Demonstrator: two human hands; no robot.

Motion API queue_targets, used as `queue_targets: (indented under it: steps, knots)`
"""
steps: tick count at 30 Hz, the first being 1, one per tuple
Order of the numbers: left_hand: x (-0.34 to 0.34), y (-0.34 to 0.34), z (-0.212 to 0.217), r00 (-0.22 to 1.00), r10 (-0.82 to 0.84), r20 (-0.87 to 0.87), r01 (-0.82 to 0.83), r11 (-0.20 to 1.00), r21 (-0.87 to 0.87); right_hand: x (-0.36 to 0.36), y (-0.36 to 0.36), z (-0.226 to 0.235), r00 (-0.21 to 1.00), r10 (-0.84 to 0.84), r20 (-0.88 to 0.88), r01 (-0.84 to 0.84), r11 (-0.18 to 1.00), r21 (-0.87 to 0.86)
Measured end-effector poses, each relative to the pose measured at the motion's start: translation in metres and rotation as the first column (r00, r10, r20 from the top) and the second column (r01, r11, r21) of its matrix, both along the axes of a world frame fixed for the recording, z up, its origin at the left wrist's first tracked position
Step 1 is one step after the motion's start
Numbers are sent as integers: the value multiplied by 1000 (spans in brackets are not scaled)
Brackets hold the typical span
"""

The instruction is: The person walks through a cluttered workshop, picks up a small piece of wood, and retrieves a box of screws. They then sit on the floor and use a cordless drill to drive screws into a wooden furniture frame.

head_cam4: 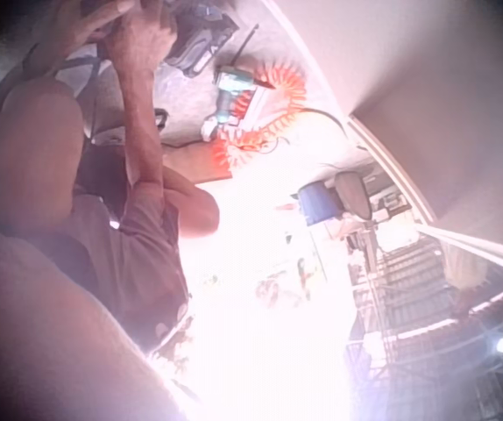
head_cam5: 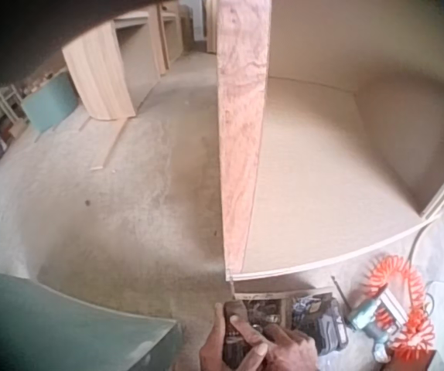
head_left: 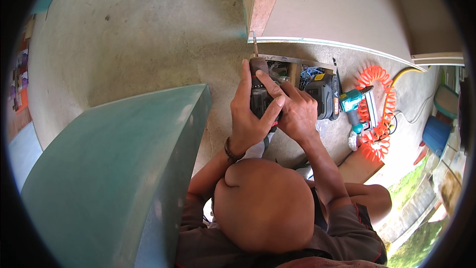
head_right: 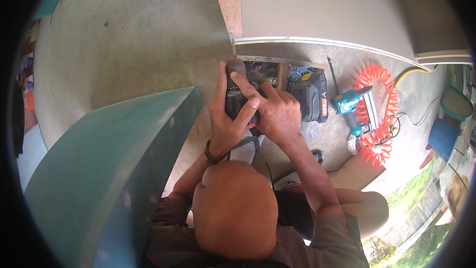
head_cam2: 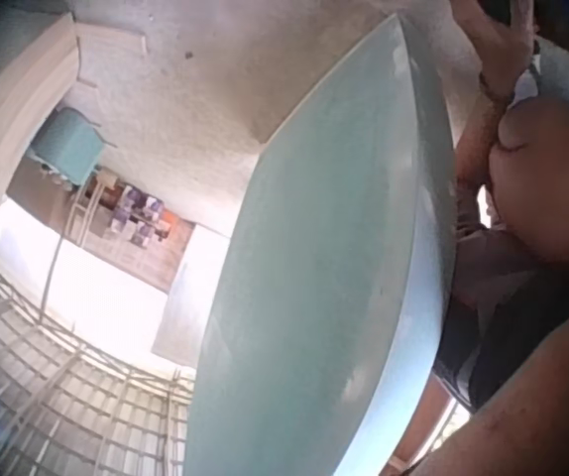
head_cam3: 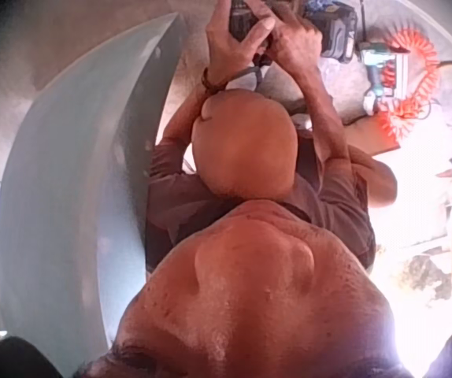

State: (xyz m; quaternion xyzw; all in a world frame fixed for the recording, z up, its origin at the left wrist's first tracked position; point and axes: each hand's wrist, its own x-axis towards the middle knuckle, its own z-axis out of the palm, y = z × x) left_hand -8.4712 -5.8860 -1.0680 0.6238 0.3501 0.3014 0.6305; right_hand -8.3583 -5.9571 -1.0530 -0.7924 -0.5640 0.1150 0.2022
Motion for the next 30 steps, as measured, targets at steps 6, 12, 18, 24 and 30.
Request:
queue_targets:
  steps: [6, 12, 18, 24, 30]
  knots:
    - [4, 0, 3, 999, 27, 43, -26, 999, -27, 2, 0, -2, 1000, -8, -20, 8, 999, 34]
    - [0, 3, -4, 1000, -4, -5, 4, 998, 69, 1, 2, 1, 1000, 2, -20, -2, 1000, -3]
    - [3, 3, 4, 1000, 12, 3, -12, 1000, 6, 2, 1, 1, 1000, 16, 3, -16, 999, -49]
    - [2, 7, 1, 1000, -8, -3, 8, 1000, -6, 1, 5, -2, 1000, 0, -11, 1, 999, 47]
    - [1, 7, -1, 998, -22, -58, 22, 1000, 4, 3, 5, 1, 999, 3, -33, -4, 1000, -26]
